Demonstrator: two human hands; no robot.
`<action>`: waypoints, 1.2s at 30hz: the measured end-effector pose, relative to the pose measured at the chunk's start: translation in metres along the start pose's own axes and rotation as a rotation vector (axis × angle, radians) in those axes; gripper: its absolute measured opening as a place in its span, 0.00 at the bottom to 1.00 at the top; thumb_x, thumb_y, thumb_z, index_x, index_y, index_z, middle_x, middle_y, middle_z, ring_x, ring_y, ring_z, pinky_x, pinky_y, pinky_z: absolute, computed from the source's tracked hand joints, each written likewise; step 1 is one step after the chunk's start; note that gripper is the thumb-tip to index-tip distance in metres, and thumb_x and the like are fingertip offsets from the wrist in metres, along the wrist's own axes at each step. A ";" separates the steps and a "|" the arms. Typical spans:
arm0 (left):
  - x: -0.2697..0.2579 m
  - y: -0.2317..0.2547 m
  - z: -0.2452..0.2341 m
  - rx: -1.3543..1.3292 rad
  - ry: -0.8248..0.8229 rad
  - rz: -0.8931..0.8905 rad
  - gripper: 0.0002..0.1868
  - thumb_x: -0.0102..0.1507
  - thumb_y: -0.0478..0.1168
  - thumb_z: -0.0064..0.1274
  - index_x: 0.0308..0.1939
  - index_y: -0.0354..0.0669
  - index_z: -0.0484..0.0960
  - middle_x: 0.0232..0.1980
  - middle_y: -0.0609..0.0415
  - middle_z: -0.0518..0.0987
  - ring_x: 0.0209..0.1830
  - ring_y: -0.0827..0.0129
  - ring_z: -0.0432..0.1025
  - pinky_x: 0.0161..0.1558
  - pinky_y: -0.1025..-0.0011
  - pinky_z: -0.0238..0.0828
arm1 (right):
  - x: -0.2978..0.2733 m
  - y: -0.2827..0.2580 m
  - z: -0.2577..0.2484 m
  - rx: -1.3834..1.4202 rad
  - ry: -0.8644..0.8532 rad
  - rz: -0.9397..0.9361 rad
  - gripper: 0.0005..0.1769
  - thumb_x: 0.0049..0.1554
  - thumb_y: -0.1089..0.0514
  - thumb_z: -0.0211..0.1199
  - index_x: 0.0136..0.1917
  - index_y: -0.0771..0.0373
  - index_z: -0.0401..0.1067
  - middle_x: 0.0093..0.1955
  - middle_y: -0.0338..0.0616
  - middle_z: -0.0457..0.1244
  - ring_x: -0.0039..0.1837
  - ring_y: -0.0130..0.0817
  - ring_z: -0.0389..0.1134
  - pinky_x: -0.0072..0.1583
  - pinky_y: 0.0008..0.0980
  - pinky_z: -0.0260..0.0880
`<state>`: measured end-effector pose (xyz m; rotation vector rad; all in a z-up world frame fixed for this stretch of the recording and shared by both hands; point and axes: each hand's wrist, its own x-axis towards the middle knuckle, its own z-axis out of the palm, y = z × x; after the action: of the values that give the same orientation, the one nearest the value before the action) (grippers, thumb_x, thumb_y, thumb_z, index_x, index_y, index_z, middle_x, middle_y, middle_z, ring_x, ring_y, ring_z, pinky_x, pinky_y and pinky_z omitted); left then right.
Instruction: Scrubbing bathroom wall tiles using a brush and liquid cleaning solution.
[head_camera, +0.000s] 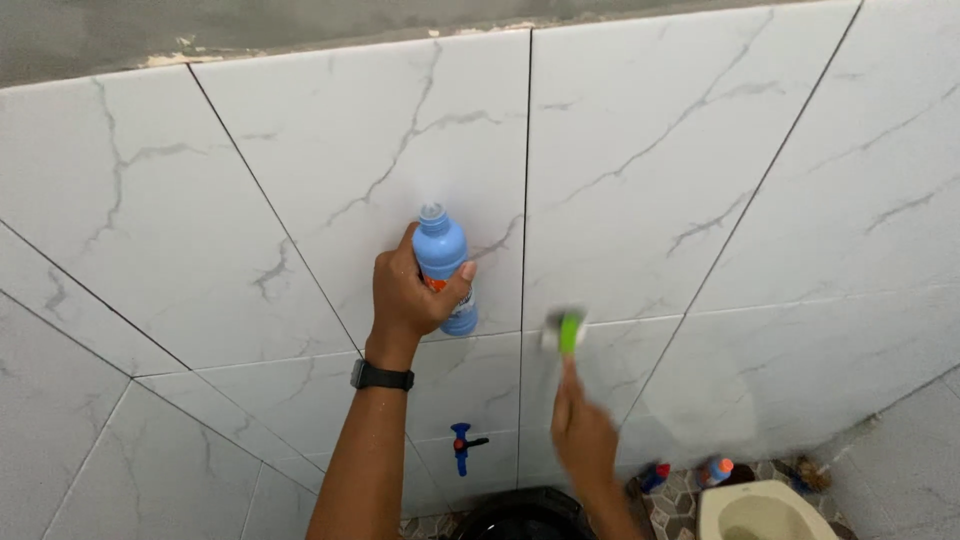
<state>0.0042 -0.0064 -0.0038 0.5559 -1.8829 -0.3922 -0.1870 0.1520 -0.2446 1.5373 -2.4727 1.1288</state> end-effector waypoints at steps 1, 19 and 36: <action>0.000 -0.001 0.001 -0.002 0.000 -0.003 0.23 0.60 0.54 0.62 0.43 0.39 0.77 0.28 0.54 0.81 0.25 0.66 0.78 0.31 0.69 0.76 | -0.014 0.012 0.014 -0.003 -0.002 0.001 0.33 0.66 0.53 0.52 0.81 0.52 0.50 0.18 0.38 0.56 0.20 0.30 0.55 0.24 0.36 0.56; -0.001 -0.003 -0.003 -0.018 -0.009 -0.031 0.22 0.60 0.55 0.62 0.44 0.40 0.78 0.28 0.53 0.82 0.26 0.66 0.80 0.33 0.68 0.78 | 0.037 -0.080 -0.039 0.115 0.110 -0.144 0.31 0.63 0.56 0.55 0.79 0.57 0.58 0.22 0.47 0.61 0.21 0.35 0.60 0.26 0.40 0.59; 0.004 0.014 -0.011 -0.024 -0.040 -0.017 0.22 0.60 0.52 0.64 0.45 0.40 0.77 0.29 0.52 0.83 0.27 0.63 0.80 0.32 0.67 0.78 | 0.102 -0.159 -0.129 0.212 0.314 -0.301 0.31 0.66 0.58 0.56 0.81 0.52 0.57 0.27 0.50 0.63 0.26 0.39 0.64 0.30 0.40 0.61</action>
<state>0.0103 0.0029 0.0109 0.5519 -1.9107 -0.4396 -0.1587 0.1078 -0.0216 1.5677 -1.9010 1.4755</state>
